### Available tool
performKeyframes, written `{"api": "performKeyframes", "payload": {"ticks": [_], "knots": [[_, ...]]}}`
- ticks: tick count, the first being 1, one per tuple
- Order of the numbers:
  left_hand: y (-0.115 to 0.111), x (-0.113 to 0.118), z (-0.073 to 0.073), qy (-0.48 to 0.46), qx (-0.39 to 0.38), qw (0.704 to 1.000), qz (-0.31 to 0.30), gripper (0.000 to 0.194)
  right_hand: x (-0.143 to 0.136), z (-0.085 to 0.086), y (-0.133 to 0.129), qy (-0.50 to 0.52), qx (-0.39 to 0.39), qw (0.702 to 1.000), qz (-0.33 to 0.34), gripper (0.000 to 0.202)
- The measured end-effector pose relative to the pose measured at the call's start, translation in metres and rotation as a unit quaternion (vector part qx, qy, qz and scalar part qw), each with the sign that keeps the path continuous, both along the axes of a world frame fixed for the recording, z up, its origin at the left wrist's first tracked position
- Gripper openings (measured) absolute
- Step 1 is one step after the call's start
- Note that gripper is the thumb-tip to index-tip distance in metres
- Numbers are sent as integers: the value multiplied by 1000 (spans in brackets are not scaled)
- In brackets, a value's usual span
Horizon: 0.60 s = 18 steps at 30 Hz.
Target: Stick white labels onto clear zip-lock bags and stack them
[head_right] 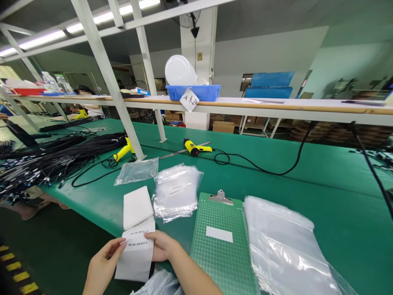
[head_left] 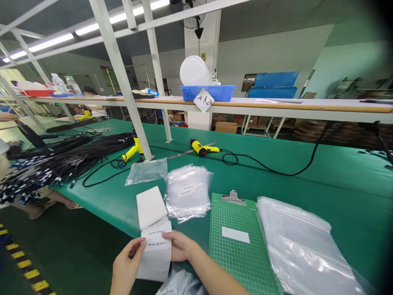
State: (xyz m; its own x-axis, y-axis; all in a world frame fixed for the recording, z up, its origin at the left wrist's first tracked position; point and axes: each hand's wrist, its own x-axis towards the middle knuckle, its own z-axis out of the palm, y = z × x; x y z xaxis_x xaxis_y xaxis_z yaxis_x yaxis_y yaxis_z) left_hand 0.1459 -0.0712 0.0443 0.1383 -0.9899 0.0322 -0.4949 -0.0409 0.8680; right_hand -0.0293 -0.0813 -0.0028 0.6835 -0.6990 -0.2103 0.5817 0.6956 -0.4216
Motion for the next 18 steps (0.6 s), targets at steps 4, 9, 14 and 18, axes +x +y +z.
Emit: {"api": "performKeyframes", "payload": {"ticks": [4,9,14,18], "knots": [[5,0,1,-9,-10,1000,10,52,0,3,1,13,8,1000,-5,52],[6,-3,13,-33,-22,999,3,36,2,4,2,14,11,999,-33,56],[9,-12,18,-42,-29,999,9,39,3,3,10,5,27,997,-69,56],[14,-17,17,-29,-24,999,9,31,2,6,14,2,39,997,-67,53]]}}
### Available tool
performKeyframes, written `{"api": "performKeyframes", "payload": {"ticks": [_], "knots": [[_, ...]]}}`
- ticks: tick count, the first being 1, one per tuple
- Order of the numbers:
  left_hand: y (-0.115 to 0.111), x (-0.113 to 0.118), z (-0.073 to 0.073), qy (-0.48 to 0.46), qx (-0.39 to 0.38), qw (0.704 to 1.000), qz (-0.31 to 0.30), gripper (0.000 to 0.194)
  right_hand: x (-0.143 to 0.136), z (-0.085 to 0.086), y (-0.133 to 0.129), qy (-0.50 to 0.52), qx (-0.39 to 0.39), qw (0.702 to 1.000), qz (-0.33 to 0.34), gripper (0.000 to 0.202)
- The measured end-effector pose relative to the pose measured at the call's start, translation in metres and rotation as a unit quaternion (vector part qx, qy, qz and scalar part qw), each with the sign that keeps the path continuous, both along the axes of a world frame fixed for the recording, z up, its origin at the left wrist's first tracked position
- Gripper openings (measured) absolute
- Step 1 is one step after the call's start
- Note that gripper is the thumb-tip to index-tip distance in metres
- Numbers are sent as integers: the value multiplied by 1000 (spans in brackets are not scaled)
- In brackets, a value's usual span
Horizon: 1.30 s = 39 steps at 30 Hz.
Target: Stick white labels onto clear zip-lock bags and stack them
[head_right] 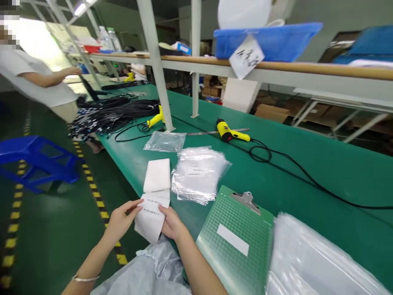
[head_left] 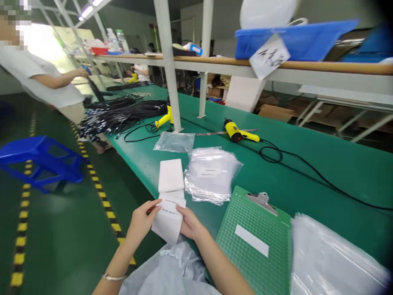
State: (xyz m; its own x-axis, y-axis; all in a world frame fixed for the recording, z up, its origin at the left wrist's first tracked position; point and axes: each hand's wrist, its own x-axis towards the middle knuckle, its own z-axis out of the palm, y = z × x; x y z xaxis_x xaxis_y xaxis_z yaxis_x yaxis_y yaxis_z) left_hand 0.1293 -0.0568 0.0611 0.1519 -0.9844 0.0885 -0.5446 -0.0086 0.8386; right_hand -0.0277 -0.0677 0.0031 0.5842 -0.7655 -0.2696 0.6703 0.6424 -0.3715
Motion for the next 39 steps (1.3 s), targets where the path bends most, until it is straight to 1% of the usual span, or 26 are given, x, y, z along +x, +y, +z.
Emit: {"api": "performKeyframes", "payload": {"ticks": [3,6,9,13,15,19,23,26,27,29,32,34,37,39], "knots": [[1,-2,-1,14,4,1000,11,28,-4,2,-1,-4,7,1000,17,51],[0,-2,-5,35,11,999,13,28,-10,3,-1,-17,13,998,58,53],[-2,2,-11,54,10,998,11,29,-15,3,-2,-30,19,994,99,56],[-3,7,-20,52,-7,999,9,25,-12,2,-5,-21,30,992,119,53],[-1,6,-22,35,-27,999,6,23,-9,2,-5,-11,37,991,128,53],[10,3,-20,-31,-92,995,-2,18,-6,3,-6,0,44,990,136,52],[19,2,-19,-96,-153,983,-35,22,-8,4,-6,-5,47,989,138,53],[22,4,-18,-123,-176,976,-45,21,-9,5,-7,-11,49,989,142,54],[23,4,-17,-143,-181,972,-51,20,-9,6,-7,-13,49,989,142,54],[24,4,-14,-217,-194,954,-73,20,-10,8,-7,-17,48,989,141,53],[25,4,-7,-334,-220,910,-104,16,-11,11,-8,-22,46,988,145,55],[25,4,-1,-359,-241,897,-96,11,-11,11,-10,-20,48,987,150,55],[30,6,10,-378,-267,882,-93,13,-8,10,-10,-5,54,989,141,51],[36,9,16,-396,-279,866,-120,15,-3,9,-10,12,61,991,118,45]]}}
